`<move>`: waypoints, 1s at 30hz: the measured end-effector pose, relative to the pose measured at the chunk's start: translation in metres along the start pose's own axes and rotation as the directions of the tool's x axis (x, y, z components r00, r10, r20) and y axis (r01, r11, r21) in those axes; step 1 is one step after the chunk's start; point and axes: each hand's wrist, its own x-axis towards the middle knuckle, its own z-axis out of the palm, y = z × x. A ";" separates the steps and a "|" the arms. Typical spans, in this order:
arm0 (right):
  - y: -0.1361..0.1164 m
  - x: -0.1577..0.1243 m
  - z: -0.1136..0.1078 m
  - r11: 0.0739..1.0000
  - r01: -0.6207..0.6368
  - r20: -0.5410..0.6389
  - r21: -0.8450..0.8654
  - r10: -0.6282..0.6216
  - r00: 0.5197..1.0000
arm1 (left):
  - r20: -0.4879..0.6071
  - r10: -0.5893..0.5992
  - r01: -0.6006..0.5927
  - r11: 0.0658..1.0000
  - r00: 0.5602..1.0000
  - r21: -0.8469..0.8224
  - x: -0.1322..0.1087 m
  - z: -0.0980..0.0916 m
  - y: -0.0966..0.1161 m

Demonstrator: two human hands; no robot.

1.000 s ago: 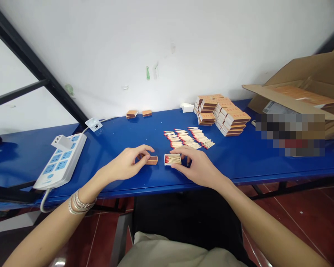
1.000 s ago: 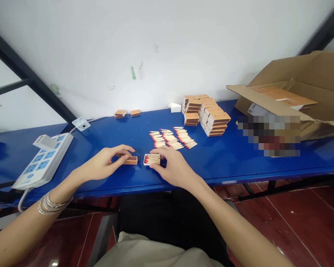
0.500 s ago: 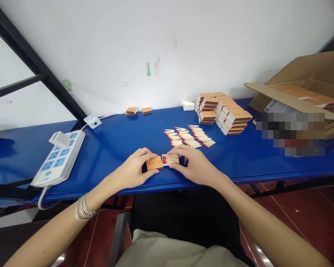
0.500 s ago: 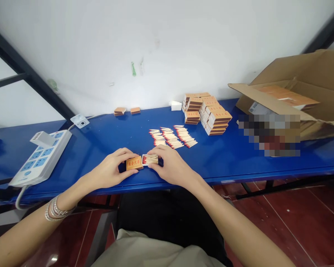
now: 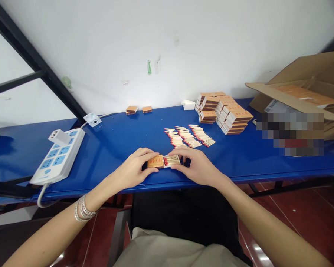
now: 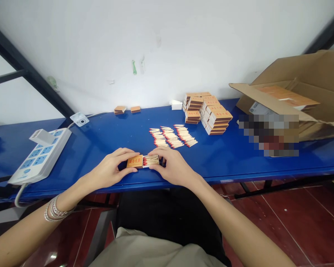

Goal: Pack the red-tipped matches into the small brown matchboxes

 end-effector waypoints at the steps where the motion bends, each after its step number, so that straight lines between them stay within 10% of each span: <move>1: 0.000 0.000 0.000 1.000 0.001 -0.002 -0.001 -0.001 1.000 | -0.001 0.007 -0.007 1.000 1.000 -0.003 0.000 0.000 0.000; 23: -0.011 -0.018 0.021 0.889 0.204 0.017 -0.411 -0.216 0.976 | -0.176 -0.029 0.028 1.000 0.984 -0.008 -0.011 0.016 0.008; 30: -0.006 -0.018 0.022 0.950 0.205 -0.041 -0.236 -0.221 0.975 | -0.232 -0.029 0.033 0.999 0.972 0.014 -0.015 0.023 0.014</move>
